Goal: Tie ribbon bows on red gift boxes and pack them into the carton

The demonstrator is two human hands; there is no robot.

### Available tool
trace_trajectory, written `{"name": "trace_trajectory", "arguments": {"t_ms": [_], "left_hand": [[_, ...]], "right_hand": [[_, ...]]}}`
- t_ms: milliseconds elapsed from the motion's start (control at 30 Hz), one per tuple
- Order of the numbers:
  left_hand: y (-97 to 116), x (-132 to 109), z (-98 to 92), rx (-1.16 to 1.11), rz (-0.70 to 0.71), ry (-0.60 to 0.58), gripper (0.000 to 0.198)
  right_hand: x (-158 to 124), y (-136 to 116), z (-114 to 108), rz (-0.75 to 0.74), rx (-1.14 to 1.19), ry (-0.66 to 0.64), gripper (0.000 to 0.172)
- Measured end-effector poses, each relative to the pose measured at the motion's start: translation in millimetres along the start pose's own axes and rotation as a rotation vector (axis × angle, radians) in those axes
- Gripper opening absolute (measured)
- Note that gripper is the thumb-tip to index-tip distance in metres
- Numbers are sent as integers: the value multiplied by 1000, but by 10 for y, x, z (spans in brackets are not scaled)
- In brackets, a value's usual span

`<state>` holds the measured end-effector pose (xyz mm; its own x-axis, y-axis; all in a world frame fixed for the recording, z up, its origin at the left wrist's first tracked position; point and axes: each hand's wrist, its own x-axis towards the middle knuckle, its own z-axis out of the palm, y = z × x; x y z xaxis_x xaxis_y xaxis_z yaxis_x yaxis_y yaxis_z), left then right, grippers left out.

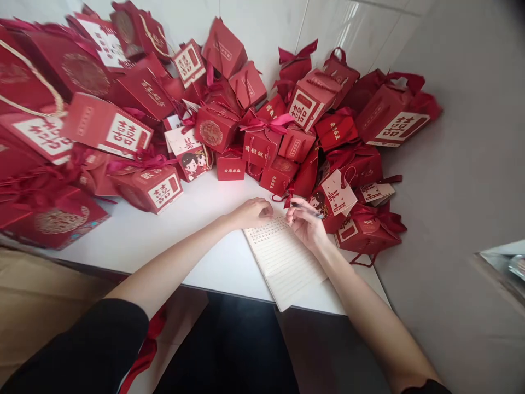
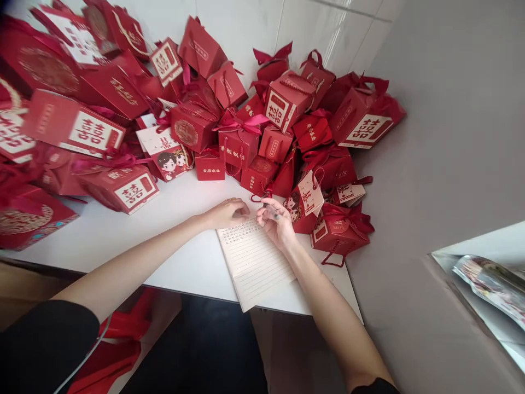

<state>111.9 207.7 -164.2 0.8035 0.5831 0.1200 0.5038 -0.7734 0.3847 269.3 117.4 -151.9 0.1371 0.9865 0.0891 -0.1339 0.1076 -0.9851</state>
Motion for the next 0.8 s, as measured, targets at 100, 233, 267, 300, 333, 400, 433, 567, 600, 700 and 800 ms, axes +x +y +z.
{"name": "trace_trajectory", "arguments": {"t_ms": [100, 233, 267, 300, 333, 400, 433, 567, 600, 700, 800], "left_hand": [[-95, 13, 53, -63, 68, -24, 28], [-205, 21, 74, -124, 171, -34, 31], [-228, 26, 77, -131, 188, -40, 31], [-246, 31, 80, -135, 196, -44, 30], [-260, 36, 84, -138, 198, -46, 30], [-271, 43, 93, -147, 197, -40, 31], [-271, 45, 97, -154, 200, -34, 30], [-252, 45, 104, -176, 207, -25, 23], [-249, 44, 105, -180, 205, -23, 22], [-253, 41, 114, -196, 191, -15, 27], [-267, 41, 135, -205, 183, 0, 27]], "right_hand": [[5, 31, -1, 48, 134, 62, 20], [-72, 54, 69, 146, 271, 84, 33], [-86, 68, 88, 147, 277, 76, 34], [-97, 87, 106, 144, 268, 71, 36], [-104, 113, 123, 149, 251, 74, 39], [-113, 175, 151, 194, 182, 97, 43], [-118, 206, 162, 219, 129, 113, 43], [-145, 286, 190, 131, -220, 146, 30], [-152, 292, 193, 68, -313, 155, 29], [-164, 297, 196, -67, -504, 144, 32], [-161, 301, 201, -77, -603, 118, 34]]}}
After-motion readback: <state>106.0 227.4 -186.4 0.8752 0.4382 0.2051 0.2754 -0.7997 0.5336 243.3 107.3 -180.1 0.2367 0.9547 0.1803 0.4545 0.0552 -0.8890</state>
